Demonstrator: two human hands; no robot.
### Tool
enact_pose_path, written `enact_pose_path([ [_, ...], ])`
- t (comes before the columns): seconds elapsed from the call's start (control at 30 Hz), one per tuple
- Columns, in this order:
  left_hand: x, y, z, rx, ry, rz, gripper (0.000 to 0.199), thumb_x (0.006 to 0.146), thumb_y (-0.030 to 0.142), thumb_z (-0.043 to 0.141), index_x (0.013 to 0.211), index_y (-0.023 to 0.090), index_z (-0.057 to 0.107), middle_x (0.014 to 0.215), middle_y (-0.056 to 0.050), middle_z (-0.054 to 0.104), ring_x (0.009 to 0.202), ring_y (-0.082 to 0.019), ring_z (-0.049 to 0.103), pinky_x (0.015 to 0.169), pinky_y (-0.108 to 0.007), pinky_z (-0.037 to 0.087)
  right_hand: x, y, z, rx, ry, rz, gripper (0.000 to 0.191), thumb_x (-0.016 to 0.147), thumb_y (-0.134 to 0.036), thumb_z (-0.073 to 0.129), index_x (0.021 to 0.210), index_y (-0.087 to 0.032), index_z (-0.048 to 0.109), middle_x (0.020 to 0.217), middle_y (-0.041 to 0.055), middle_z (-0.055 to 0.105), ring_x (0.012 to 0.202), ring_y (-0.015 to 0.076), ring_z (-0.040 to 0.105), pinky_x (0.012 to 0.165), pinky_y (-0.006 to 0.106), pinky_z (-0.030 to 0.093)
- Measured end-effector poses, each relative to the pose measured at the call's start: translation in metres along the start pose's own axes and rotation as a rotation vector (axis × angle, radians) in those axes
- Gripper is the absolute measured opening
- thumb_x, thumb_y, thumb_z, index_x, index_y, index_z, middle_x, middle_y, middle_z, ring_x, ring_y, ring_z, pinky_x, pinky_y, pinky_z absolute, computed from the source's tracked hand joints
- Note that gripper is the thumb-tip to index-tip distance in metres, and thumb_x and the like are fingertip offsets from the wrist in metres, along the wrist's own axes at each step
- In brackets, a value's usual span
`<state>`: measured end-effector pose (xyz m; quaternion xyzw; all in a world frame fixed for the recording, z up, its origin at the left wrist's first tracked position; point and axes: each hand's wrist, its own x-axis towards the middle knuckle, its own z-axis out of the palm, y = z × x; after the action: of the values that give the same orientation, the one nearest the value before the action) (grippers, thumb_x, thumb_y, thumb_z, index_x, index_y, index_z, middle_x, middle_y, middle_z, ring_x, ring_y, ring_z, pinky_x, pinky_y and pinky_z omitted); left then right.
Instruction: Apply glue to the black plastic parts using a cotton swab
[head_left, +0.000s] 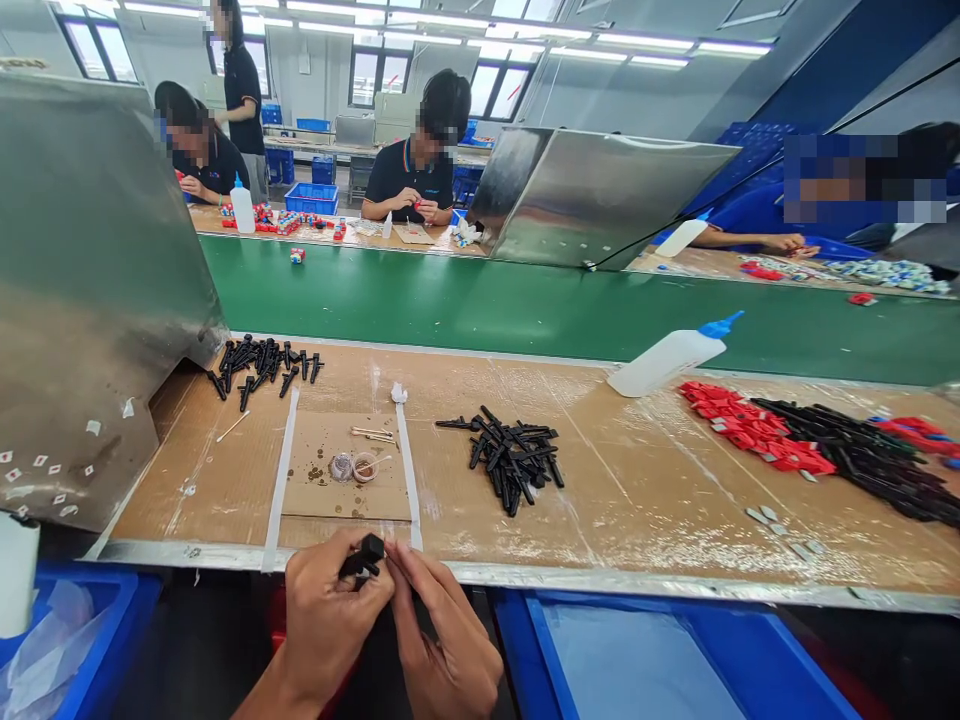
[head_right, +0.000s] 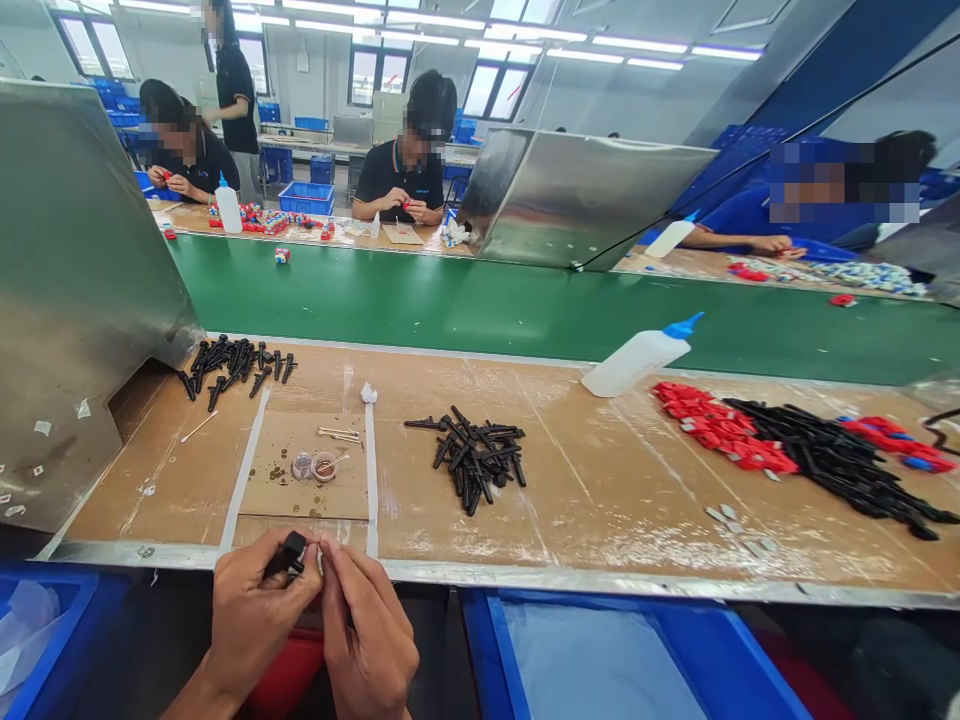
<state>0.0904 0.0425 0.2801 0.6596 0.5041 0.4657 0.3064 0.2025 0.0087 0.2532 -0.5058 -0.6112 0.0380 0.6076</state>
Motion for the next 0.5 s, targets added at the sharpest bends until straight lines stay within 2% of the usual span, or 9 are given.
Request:
enact_pose_path([
  [0.07,0.003,0.002,-0.001,-0.171,-0.079,-0.213,0.010,0.080,0.019,0.062,0.071,0.018,0.066,0.059,0.003,0.060,0.051,-0.009,0.055,0.050,-0.016,0.045,-0.002,0.001,-0.001,0.073,-0.027,0.139,0.050,0.079,-0.002,0.066,0.120,-0.031,0.067,0.098,0.0019,0.076,0.085,0.0204,0.073,0.075,0.031,0.063],
  [0.13,0.006,0.004,-0.001,-0.345,-0.112,-0.351,0.010,0.080,0.023,0.062,0.074,0.017,0.066,0.065,0.001,0.062,0.059,-0.011,0.058,0.056,-0.018,0.048,-0.003,0.000,-0.002,0.201,-0.051,0.346,0.037,0.081,-0.008,0.068,0.111,-0.029,0.072,0.097,0.0027,0.077,0.084,0.0203,0.074,0.077,0.029,0.063],
  [0.2,0.008,0.004,-0.002,-0.441,-0.109,-0.417,0.010,0.078,0.025,0.065,0.075,0.016,0.067,0.067,0.001,0.062,0.062,-0.011,0.058,0.060,-0.019,0.050,-0.001,-0.002,-0.002,0.367,-0.062,0.565,0.026,0.081,-0.014,0.069,0.105,-0.025,0.073,0.096,0.0048,0.077,0.085,0.0211,0.075,0.077,0.028,0.063],
  [0.27,0.008,0.002,-0.004,-0.477,-0.089,-0.444,0.013,0.077,0.028,0.069,0.074,0.016,0.067,0.068,0.001,0.061,0.063,-0.010,0.056,0.062,-0.018,0.049,0.002,-0.004,-0.002,0.494,-0.051,0.698,0.024,0.079,-0.019,0.072,0.103,-0.023,0.074,0.090,0.0058,0.078,0.082,0.0209,0.075,0.075,0.026,0.062],
  [0.33,0.005,-0.002,-0.007,-0.513,-0.058,-0.469,0.018,0.076,0.034,0.071,0.076,0.016,0.066,0.071,0.001,0.058,0.064,-0.009,0.052,0.062,-0.016,0.047,0.005,-0.004,-0.004,0.513,-0.019,0.724,0.022,0.074,-0.021,0.077,0.096,-0.022,0.075,0.079,0.0040,0.077,0.072,0.0183,0.074,0.068,0.023,0.061],
  [0.4,0.000,-0.010,-0.008,-0.605,-0.014,-0.541,0.026,0.077,0.042,0.071,0.084,0.017,0.066,0.071,0.003,0.054,0.058,-0.006,0.044,0.056,-0.014,0.042,0.009,0.000,-0.006,0.439,0.020,0.705,0.017,0.070,-0.024,0.080,0.086,-0.021,0.075,0.071,0.0021,0.074,0.065,0.0158,0.071,0.063,0.020,0.059],
  [0.5,-0.009,-0.025,-0.010,-0.794,0.015,-0.680,0.039,0.078,0.051,0.068,0.096,0.017,0.063,0.062,0.006,0.040,0.051,-0.004,0.028,0.045,-0.012,0.028,0.020,0.015,-0.009,0.280,0.028,0.690,0.017,0.073,-0.034,0.078,0.082,-0.019,0.076,0.076,0.0041,0.074,0.070,0.0175,0.070,0.066,0.024,0.058],
])
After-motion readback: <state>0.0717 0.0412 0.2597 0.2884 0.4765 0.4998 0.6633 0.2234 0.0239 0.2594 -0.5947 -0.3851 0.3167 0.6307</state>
